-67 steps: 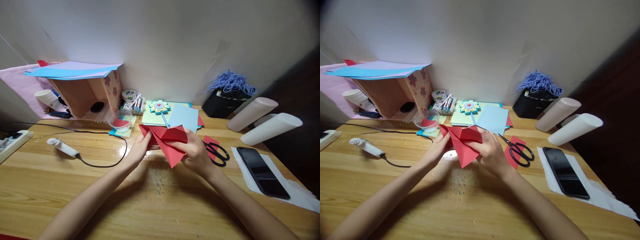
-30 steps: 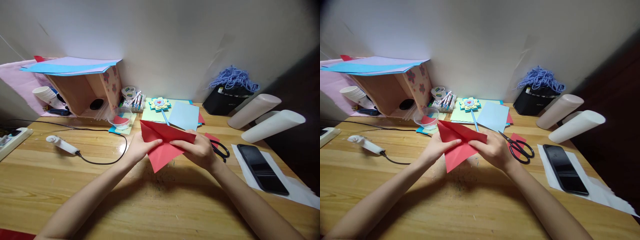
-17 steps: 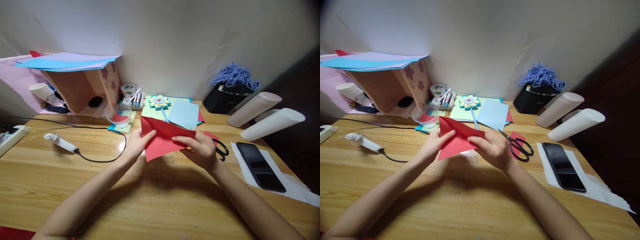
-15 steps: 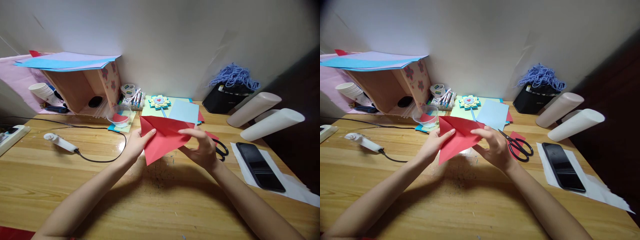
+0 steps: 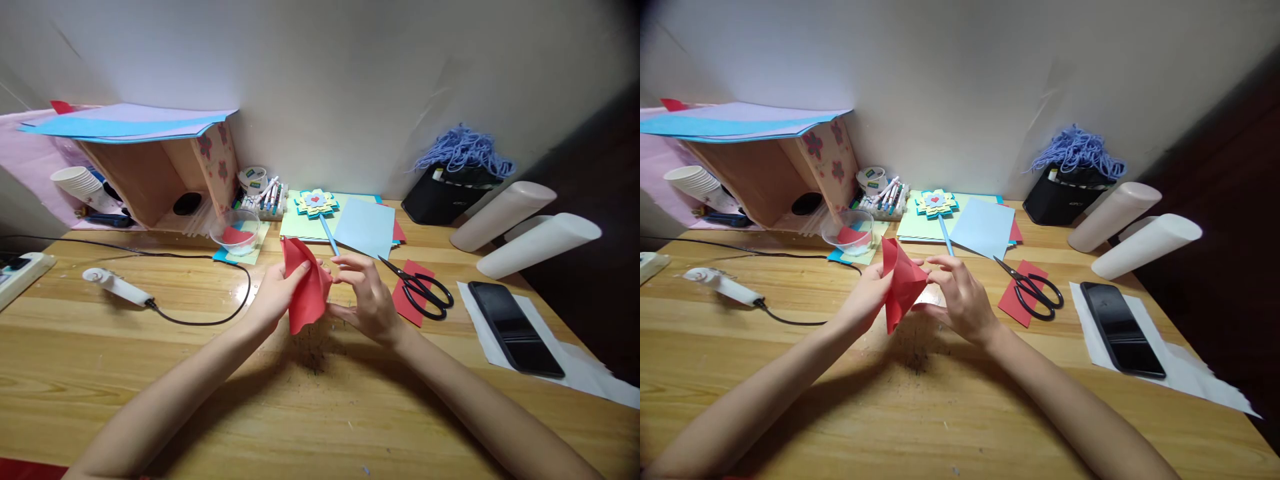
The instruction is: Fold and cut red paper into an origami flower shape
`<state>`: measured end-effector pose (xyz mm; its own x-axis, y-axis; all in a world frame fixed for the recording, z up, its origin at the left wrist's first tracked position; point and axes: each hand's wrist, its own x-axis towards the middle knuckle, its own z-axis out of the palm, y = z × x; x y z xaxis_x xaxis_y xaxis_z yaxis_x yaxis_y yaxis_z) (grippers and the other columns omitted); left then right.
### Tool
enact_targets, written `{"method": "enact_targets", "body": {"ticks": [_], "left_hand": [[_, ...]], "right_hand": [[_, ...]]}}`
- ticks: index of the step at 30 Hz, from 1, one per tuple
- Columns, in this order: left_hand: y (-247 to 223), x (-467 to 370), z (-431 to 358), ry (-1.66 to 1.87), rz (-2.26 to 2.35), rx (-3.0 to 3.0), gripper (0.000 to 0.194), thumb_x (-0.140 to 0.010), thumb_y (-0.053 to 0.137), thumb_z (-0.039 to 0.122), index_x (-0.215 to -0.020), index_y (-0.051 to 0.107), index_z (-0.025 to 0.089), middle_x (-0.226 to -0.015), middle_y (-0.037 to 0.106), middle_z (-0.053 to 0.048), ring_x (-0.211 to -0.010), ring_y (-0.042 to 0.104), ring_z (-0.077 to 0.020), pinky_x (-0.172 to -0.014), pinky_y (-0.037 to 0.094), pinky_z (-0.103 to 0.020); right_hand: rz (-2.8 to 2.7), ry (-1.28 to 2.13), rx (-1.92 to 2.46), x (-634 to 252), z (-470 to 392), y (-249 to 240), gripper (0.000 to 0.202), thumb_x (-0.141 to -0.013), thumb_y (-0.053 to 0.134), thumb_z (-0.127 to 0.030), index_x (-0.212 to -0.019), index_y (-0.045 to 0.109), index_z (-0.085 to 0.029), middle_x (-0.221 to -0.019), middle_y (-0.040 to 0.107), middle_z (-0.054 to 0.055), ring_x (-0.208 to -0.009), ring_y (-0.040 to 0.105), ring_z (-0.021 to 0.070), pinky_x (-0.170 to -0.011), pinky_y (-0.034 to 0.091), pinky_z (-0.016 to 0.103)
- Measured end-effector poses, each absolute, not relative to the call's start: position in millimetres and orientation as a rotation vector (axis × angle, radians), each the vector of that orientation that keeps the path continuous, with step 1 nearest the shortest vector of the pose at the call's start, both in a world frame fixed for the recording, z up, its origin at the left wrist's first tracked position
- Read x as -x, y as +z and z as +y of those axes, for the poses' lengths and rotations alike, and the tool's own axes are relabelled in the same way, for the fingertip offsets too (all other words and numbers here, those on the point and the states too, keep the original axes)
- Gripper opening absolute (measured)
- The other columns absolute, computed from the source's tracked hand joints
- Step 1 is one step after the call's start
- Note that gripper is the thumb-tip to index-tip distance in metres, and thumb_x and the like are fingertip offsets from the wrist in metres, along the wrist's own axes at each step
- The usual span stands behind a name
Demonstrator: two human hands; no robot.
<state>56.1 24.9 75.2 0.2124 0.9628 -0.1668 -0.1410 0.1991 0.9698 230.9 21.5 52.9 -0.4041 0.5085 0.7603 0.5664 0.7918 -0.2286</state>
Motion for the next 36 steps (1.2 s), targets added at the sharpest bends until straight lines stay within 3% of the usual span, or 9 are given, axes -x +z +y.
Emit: {"method": "enact_targets", "body": {"ticks": [6,9,20,29,36], "left_hand": [[73.6,-57.5,23.6,1.004,0.987,-1.058,0.028,-0.068,0.069,0.027,-0.093,0.070,0.013,-0.093,0.070,-0.008,-0.081,0.062,-0.0189,-0.073,0.047,-0.026],[73.9,-58.1,24.7,0.961,0.987,-0.983,0.030,-0.067,0.070,0.026,-0.095,0.069,0.015,-0.088,0.071,-0.006,-0.073,0.062,-0.0161,-0.067,0.047,-0.025],[70.7,-54.8,31.2,0.933,0.913,-0.929,0.032,-0.062,0.075,0.027,-0.092,0.069,0.016,-0.079,0.070,-0.004,-0.060,0.059,-0.0120,-0.057,0.046,-0.022],[73.2,-50.6,30.5,0.894,0.866,-1.080,0.026,-0.060,0.078,0.025,-0.083,0.067,0.015,-0.089,0.069,-0.006,-0.079,0.063,-0.0180,-0.071,0.049,-0.027],[80.1,-49.1,29.5,0.945,1.161,-1.115,0.033,-0.064,0.076,0.037,-0.087,0.066,0.016,-0.086,0.069,-0.007,-0.072,0.061,-0.0174,-0.064,0.048,-0.027]], "right_hand": [[-2.055,-0.091,0.670,-232.7,20.8,53.7,0.027,-0.081,0.061,-0.015,-0.104,0.049,-0.022,-0.094,0.066,0.007,-0.089,0.065,0.0186,-0.071,0.056,0.031],[-2.058,-0.086,0.637,-235.5,20.0,54.6,0.023,-0.082,0.059,-0.013,-0.102,0.054,-0.021,-0.092,0.068,0.007,-0.090,0.066,0.0182,-0.072,0.056,0.030],[-2.123,0.189,0.521,-244.1,31.4,63.2,0.015,-0.085,0.058,-0.029,-0.095,0.063,-0.019,-0.107,0.062,0.013,-0.101,0.063,0.0211,-0.079,0.057,0.034],[-2.167,0.133,0.573,-246.2,28.2,67.6,0.018,-0.085,0.057,-0.036,-0.085,0.061,-0.019,-0.094,0.059,0.009,-0.083,0.064,0.0166,-0.068,0.056,0.028],[-2.168,-0.031,0.567,-245.9,24.8,76.3,0.021,-0.083,0.059,-0.039,-0.083,0.061,-0.018,-0.087,0.061,0.008,-0.076,0.062,0.0166,-0.064,0.053,0.028]]}}
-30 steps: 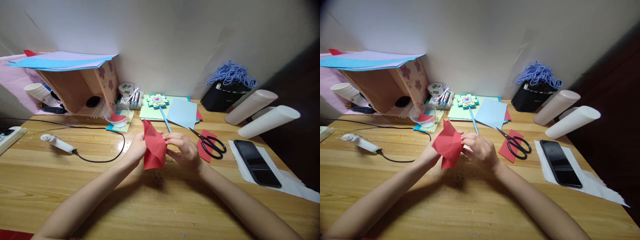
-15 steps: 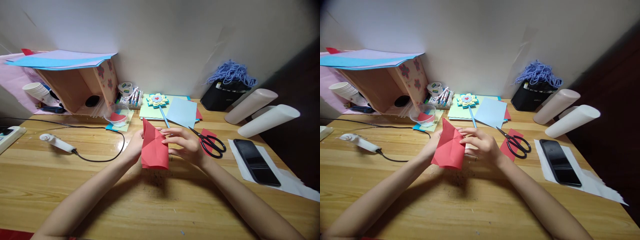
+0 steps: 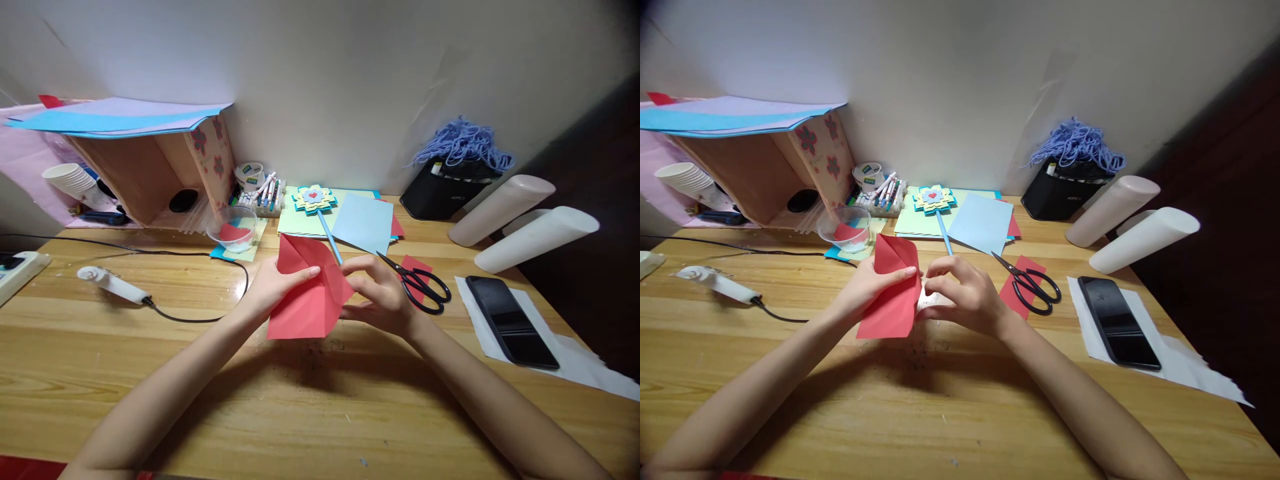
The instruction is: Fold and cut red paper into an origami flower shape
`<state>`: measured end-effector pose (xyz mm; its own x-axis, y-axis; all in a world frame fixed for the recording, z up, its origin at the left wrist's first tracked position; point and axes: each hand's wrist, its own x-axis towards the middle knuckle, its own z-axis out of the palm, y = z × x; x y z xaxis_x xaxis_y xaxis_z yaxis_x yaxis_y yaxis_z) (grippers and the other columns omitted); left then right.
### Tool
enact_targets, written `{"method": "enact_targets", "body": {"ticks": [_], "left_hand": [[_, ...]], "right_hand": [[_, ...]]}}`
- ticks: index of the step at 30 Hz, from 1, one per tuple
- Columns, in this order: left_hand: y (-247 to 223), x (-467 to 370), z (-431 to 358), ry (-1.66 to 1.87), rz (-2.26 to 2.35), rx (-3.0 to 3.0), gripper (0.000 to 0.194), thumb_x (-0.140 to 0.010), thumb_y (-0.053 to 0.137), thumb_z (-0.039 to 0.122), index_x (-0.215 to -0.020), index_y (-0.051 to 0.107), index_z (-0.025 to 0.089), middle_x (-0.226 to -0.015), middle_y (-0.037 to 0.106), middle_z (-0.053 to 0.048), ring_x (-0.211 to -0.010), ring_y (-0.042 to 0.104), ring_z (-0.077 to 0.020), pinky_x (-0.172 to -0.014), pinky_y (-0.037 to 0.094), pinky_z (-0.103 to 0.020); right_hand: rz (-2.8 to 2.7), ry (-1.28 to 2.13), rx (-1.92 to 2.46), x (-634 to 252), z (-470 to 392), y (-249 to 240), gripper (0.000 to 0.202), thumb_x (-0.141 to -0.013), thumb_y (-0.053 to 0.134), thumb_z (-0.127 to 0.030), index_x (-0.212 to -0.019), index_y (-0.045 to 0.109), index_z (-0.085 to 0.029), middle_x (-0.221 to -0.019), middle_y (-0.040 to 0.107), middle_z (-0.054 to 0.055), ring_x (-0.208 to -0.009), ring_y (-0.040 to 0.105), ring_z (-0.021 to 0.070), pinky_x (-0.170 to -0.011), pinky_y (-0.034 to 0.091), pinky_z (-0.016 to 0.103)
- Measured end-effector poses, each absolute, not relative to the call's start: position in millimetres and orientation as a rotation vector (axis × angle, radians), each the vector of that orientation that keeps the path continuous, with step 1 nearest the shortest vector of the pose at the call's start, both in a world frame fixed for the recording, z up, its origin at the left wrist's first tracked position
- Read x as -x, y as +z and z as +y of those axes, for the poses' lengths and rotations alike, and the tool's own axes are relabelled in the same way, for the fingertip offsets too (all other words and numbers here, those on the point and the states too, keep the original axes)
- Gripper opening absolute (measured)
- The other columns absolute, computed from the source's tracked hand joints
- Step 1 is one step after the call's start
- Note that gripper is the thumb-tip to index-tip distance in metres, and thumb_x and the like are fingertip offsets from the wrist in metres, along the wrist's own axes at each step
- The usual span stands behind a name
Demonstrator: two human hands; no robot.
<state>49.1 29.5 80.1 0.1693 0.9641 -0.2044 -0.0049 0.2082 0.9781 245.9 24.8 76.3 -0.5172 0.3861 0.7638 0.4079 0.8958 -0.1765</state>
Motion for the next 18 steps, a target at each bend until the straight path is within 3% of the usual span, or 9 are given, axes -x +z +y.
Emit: {"method": "enact_targets", "body": {"ticks": [7,13,18], "left_hand": [[80.4,-56.3,21.5,1.064,1.270,-1.180,0.027,-0.063,0.075,0.035,-0.077,0.064,0.015,-0.080,0.068,-0.005,-0.070,0.060,-0.0176,-0.061,0.045,-0.026],[70.9,-60.4,20.5,1.127,1.150,-1.154,0.018,-0.062,0.070,0.020,-0.061,0.054,0.014,-0.062,0.058,0.002,-0.057,0.049,-0.0098,-0.053,0.039,-0.020],[67.0,-60.0,23.5,1.119,1.076,-1.160,0.016,-0.061,0.071,0.017,-0.070,0.058,0.012,-0.070,0.061,-0.001,-0.063,0.050,-0.0115,-0.060,0.043,-0.023]], "right_hand": [[-2.238,-0.296,0.666,-235.1,16.7,70.2,0.020,-0.086,0.055,-0.037,-0.081,0.060,-0.019,-0.079,0.064,0.007,-0.071,0.058,0.0178,-0.059,0.046,0.029],[-2.224,-0.145,0.755,-229.5,13.6,63.2,0.018,-0.086,0.055,-0.036,-0.085,0.059,-0.018,-0.084,0.063,0.008,-0.074,0.056,0.0193,-0.064,0.045,0.032],[-2.106,0.239,1.017,-229.1,12.4,69.4,0.006,-0.083,0.059,-0.024,-0.087,0.062,-0.020,-0.097,0.055,0.009,-0.091,0.055,0.0202,-0.077,0.048,0.034]]}}
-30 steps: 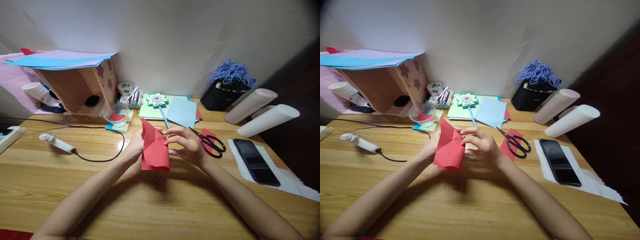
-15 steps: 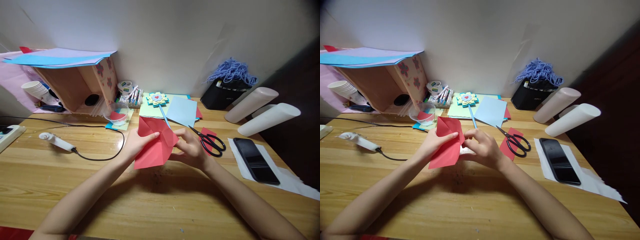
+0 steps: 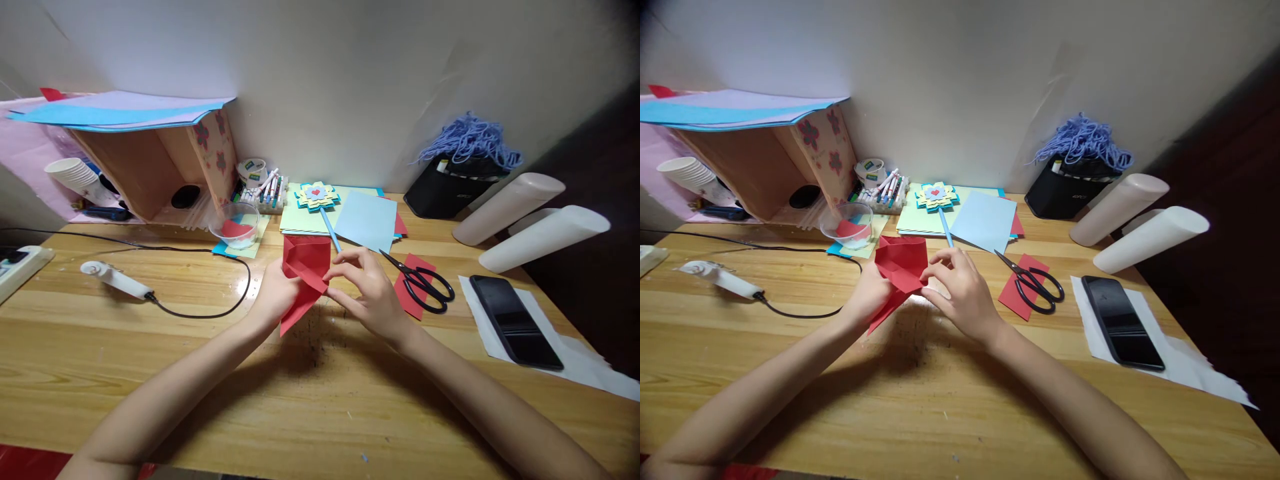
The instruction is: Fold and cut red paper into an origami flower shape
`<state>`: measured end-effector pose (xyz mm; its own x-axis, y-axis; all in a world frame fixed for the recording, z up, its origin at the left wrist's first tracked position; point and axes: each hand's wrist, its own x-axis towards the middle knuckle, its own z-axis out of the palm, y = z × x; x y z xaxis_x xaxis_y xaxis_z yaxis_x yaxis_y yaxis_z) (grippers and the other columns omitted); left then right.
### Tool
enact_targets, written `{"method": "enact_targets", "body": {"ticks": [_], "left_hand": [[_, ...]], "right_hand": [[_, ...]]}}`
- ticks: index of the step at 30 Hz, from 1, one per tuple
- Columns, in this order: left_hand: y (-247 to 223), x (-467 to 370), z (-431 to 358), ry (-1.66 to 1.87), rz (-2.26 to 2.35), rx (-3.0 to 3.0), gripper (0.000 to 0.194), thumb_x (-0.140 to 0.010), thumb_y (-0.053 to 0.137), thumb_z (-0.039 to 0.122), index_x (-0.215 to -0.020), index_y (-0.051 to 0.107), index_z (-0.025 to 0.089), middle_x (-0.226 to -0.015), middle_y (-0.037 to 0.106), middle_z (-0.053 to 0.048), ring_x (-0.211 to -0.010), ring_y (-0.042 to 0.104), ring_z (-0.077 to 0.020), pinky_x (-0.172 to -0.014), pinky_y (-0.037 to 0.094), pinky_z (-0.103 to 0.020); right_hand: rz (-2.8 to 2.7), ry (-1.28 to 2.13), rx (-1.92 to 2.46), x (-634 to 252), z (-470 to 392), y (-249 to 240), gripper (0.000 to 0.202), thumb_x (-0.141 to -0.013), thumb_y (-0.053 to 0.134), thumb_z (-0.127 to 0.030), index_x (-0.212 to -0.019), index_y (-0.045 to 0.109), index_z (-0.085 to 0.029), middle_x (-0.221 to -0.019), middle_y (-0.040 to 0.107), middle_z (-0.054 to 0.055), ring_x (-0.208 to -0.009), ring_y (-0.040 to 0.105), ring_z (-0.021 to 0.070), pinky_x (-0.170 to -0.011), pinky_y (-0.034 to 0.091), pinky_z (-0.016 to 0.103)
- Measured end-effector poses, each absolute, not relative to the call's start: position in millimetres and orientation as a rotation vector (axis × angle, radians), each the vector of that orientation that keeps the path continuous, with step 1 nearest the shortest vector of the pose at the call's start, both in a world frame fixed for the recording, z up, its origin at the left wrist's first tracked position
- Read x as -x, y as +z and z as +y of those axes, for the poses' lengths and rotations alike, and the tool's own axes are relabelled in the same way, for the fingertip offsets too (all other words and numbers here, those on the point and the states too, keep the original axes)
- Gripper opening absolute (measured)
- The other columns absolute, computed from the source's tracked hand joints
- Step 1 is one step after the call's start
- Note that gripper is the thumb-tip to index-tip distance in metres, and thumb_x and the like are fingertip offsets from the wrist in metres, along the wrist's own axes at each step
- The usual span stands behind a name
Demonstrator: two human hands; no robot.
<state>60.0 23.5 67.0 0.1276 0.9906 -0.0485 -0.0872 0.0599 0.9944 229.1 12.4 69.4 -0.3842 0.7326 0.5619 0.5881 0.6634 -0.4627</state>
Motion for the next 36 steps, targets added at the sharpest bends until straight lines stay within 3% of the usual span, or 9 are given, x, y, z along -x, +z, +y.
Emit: {"method": "enact_targets", "body": {"ticks": [5,10,16,18,21,24,28,32,36], "left_hand": [[67.6,-62.5,24.5,1.115,1.026,-1.081,0.021,-0.063,0.073,0.022,-0.078,0.063,0.012,-0.078,0.065,-0.004,-0.071,0.057,-0.0152,-0.071,0.047,-0.029],[71.5,-62.0,25.8,1.036,0.994,-1.077,0.024,-0.069,0.069,0.028,-0.087,0.066,0.013,-0.088,0.069,-0.006,-0.084,0.060,-0.0190,-0.081,0.045,-0.030],[74.9,-59.8,22.1,1.110,0.863,-1.013,0.058,-0.085,0.035,0.060,-0.104,0.063,0.013,-0.100,0.068,-0.012,-0.097,0.060,-0.0252,-0.083,0.046,-0.035],[76.7,-60.1,19.6,1.161,0.936,-1.120,0.052,-0.079,0.050,0.058,-0.103,0.061,0.013,-0.100,0.067,-0.011,-0.094,0.061,-0.0238,-0.081,0.047,-0.033],[77.7,-60.7,18.2,1.266,1.137,-1.273,0.046,-0.063,0.076,0.037,-0.100,0.058,0.016,-0.097,0.067,-0.007,-0.088,0.061,-0.0198,-0.078,0.048,-0.029],[76.5,-60.6,19.4,1.324,1.200,-1.299,0.036,-0.067,0.074,0.029,-0.096,0.059,0.015,-0.092,0.066,-0.005,-0.084,0.061,-0.0164,-0.075,0.048,-0.025],[74.1,-59.5,21.2,1.302,1.123,-1.251,0.021,-0.077,0.064,0.033,-0.086,0.060,0.014,-0.082,0.065,-0.003,-0.072,0.058,-0.0128,-0.066,0.046,-0.022],[70.4,-56.7,24.9,1.287,1.177,-1.239,0.031,-0.084,0.054,0.041,-0.070,0.058,0.013,-0.066,0.060,0.000,-0.058,0.051,-0.0086,-0.054,0.040,-0.018],[66.6,-53.4,32.6,1.201,1.192,-1.164,0.029,-0.077,0.062,0.042,-0.075,0.061,0.013,-0.067,0.064,-0.001,-0.058,0.056,-0.0098,-0.055,0.044,-0.020]], "right_hand": [[-1.907,0.615,1.051,-228.1,14.7,66.7,0.005,-0.083,0.057,-0.020,-0.082,0.062,-0.020,-0.105,0.056,0.008,-0.102,0.055,0.0199,-0.087,0.046,0.036],[-1.509,1.052,1.104,-228.9,23.6,61.9,0.016,-0.074,0.068,-0.032,-0.072,0.060,-0.018,-0.083,0.065,0.005,-0.079,0.062,0.0171,-0.075,0.051,0.032],[-1.264,1.252,1.132,-230.2,30.2,59.9,0.030,-0.062,0.077,-0.035,-0.070,0.054,-0.018,-0.067,0.061,-0.001,-0.061,0.060,0.0123,-0.064,0.051,0.029],[-1.216,1.293,1.110,-228.5,29.4,58.3,0.034,-0.061,0.077,-0.034,-0.079,0.052,-0.019,-0.067,0.059,-0.003,-0.059,0.059,0.0113,-0.062,0.051,0.027],[-1.228,1.375,1.076,-224.3,26.0,56.3,0.044,-0.063,0.076,-0.031,-0.097,0.051,-0.020,-0.068,0.060,-0.004,-0.060,0.060,0.0111,-0.063,0.051,0.026],[-1.270,1.421,1.068,-220.4,22.0,55.6,0.046,-0.062,0.077,-0.030,-0.100,0.053,-0.020,-0.074,0.063,-0.001,-0.065,0.061,0.0121,-0.066,0.051,0.027],[-1.360,1.585,1.083,-217.5,18.4,58.3,0.032,-0.067,0.072,-0.037,-0.088,0.062,-0.015,-0.078,0.067,0.005,-0.063,0.060,0.0117,-0.063,0.051,0.027],[-1.438,1.626,1.155,-219.4,20.0,62.3,0.033,-0.069,0.068,-0.045,-0.068,0.063,-0.013,-0.062,0.063,0.003,-0.052,0.054,0.0094,-0.053,0.047,0.025],[-1.381,1.438,1.194,-229.7,30.6,62.0,0.031,-0.070,0.068,-0.045,-0.068,0.060,-0.015,-0.059,0.059,-0.001,-0.052,0.051,0.0084,-0.052,0.044,0.023]]}}
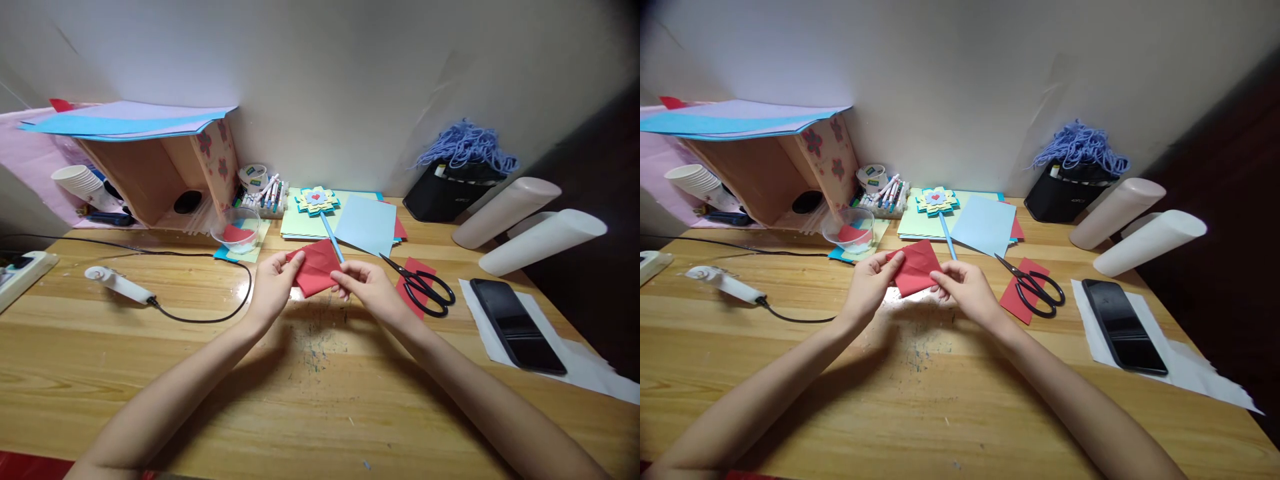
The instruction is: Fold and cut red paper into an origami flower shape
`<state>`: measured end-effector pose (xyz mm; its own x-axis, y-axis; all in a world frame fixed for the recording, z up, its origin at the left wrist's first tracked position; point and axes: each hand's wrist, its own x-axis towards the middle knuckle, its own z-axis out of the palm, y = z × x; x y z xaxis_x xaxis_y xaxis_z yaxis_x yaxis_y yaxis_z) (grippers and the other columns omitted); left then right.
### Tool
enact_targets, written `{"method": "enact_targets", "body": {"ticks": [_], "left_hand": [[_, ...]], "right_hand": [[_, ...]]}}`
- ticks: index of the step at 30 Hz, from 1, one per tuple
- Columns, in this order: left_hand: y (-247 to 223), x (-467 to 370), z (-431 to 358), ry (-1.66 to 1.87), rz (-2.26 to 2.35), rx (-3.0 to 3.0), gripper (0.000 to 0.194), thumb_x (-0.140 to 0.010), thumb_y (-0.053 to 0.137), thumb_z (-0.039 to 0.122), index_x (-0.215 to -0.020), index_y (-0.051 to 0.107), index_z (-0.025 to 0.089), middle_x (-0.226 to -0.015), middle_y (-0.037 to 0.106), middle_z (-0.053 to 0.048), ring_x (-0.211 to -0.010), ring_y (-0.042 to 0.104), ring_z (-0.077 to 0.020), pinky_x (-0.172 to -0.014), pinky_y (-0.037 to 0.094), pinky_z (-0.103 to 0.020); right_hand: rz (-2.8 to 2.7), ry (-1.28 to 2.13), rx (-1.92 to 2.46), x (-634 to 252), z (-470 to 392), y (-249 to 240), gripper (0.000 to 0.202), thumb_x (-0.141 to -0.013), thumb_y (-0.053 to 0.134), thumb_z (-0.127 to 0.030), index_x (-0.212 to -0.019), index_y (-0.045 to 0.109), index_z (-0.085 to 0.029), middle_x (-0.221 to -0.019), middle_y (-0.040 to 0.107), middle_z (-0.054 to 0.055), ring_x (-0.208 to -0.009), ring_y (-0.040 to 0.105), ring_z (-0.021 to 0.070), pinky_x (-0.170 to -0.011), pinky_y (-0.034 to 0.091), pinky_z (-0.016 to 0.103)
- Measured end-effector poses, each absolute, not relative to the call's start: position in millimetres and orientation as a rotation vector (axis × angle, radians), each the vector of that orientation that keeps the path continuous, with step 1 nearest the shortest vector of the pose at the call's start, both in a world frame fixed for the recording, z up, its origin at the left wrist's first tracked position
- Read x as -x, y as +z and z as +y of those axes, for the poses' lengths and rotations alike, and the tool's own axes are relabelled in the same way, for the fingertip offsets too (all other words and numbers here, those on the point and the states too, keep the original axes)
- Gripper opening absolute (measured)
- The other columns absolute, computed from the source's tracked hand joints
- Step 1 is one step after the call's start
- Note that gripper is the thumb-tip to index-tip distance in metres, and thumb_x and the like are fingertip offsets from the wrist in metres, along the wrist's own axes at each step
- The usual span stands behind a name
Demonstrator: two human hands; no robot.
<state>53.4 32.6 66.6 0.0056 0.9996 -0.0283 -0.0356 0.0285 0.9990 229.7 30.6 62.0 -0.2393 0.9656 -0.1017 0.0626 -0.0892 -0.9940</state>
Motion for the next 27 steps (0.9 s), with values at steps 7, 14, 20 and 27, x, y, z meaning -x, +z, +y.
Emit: {"method": "enact_targets", "body": {"ticks": [7,14,20,27], "left_hand": [[65.2,-53.8,31.5,0.694,1.054,-1.204,0.034,-0.065,0.075,0.034,-0.090,0.065,0.012,-0.081,0.070,-0.006,-0.069,0.064,-0.0142,-0.063,0.048,-0.024],[63.3,-55.5,28.7,0.782,1.049,-1.267,0.035,-0.073,0.067,0.039,-0.096,0.067,0.013,-0.091,0.070,-0.008,-0.078,0.063,-0.0181,-0.071,0.048,-0.028],[61.1,-52.1,32.3,0.794,1.108,-1.365,0.030,-0.078,0.060,0.041,-0.086,0.067,0.013,-0.079,0.069,-0.004,-0.067,0.060,-0.0151,-0.062,0.045,-0.024],[65.2,-44.5,38.5,0.566,1.026,-1.438,0.027,-0.074,0.065,0.034,-0.089,0.067,0.013,-0.078,0.069,-0.004,-0.065,0.060,-0.0141,-0.059,0.043,-0.023]], "right_hand": [[-1.374,1.262,1.177,-238.6,40.2,66.3,0.029,-0.070,0.069,-0.043,-0.076,0.059,-0.016,-0.059,0.051,-0.005,-0.048,0.041,0.0057,-0.047,0.035,0.020],[-1.516,1.695,1.106,-236.4,35.5,65.0,0.037,-0.063,0.075,-0.042,-0.083,0.059,-0.015,-0.065,0.063,-0.001,-0.053,0.056,0.0096,-0.052,0.044,0.022],[-1.471,1.688,1.145,-237.7,37.5,63.9,0.040,-0.072,0.062,-0.055,-0.068,0.052,-0.016,-0.052,0.061,-0.001,-0.043,0.056,0.0093,-0.047,0.044,0.022],[-1.493,1.624,1.163,-236.6,38.1,59.8,0.036,-0.075,0.061,-0.050,-0.064,0.055,-0.016,-0.045,0.058,-0.003,-0.039,0.050,0.0063,-0.040,0.034,0.017]]}}
